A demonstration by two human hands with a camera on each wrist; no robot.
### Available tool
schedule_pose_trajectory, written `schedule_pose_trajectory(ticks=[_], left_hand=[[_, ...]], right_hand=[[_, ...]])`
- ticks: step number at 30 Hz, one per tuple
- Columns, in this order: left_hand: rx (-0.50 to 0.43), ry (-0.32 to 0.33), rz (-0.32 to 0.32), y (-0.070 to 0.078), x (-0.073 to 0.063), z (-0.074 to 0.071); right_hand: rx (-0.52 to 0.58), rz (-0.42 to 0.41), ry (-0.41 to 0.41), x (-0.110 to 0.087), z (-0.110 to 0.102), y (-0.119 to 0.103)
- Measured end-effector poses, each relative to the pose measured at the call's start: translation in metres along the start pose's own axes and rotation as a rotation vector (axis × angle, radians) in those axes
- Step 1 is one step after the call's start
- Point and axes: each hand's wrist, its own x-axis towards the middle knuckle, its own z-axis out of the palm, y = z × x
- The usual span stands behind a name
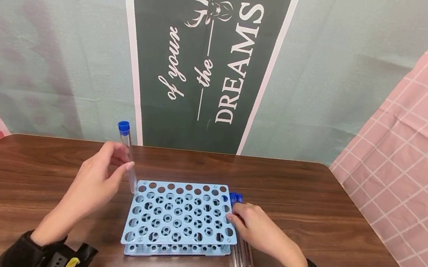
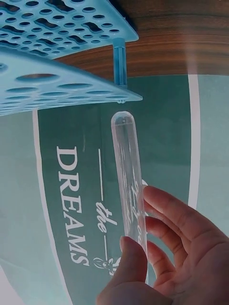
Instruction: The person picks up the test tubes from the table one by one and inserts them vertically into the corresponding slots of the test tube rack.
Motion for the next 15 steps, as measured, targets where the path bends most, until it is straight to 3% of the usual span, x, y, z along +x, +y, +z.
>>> schedule_pose_trajectory(ticks=[15], left_hand=[[-0.033,-0.042,-0.017,-0.0019,0.0025,0.0099]], right_hand=[[0.006,0.009,-0.007,0.0000,0.0002,-0.0007]])
